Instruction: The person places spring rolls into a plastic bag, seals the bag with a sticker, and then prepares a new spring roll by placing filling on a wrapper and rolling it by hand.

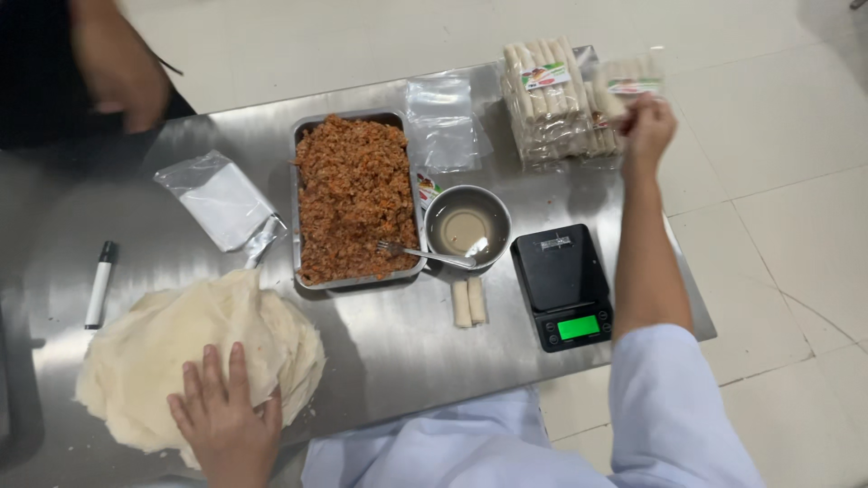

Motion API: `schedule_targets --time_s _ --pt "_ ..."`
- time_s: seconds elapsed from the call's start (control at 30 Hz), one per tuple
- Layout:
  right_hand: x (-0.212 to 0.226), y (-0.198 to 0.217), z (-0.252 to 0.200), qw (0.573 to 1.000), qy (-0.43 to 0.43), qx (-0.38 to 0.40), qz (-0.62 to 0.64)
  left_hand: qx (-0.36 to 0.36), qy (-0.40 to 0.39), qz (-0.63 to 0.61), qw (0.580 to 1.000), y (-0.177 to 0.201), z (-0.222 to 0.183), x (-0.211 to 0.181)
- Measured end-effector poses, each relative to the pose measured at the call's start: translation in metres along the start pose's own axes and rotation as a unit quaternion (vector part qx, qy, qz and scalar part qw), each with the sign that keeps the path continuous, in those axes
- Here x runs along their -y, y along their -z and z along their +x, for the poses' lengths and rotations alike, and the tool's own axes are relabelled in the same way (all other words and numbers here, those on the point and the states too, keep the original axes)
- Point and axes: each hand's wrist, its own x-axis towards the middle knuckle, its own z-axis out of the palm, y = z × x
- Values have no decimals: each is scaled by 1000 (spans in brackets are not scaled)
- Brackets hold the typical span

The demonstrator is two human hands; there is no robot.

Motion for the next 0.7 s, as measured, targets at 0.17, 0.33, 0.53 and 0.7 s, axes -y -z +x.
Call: schedule_targets --time_s 0.17,0.33,0.53,0.7 --pt "-49 0 -12 994 -104 23 6 -24 5 19 1000 -5 -1 -4" --pt "-67 24 9 991 -120 62 26 -13 13 25 1000 -7 4 -7" --pt "-28 63 -15 788 155 165 -573 -6 56 -26 998 -5 5 -12" --pt "164 17 -192 889 245 295 -251 -40 89 -234 967 18 18 -5"
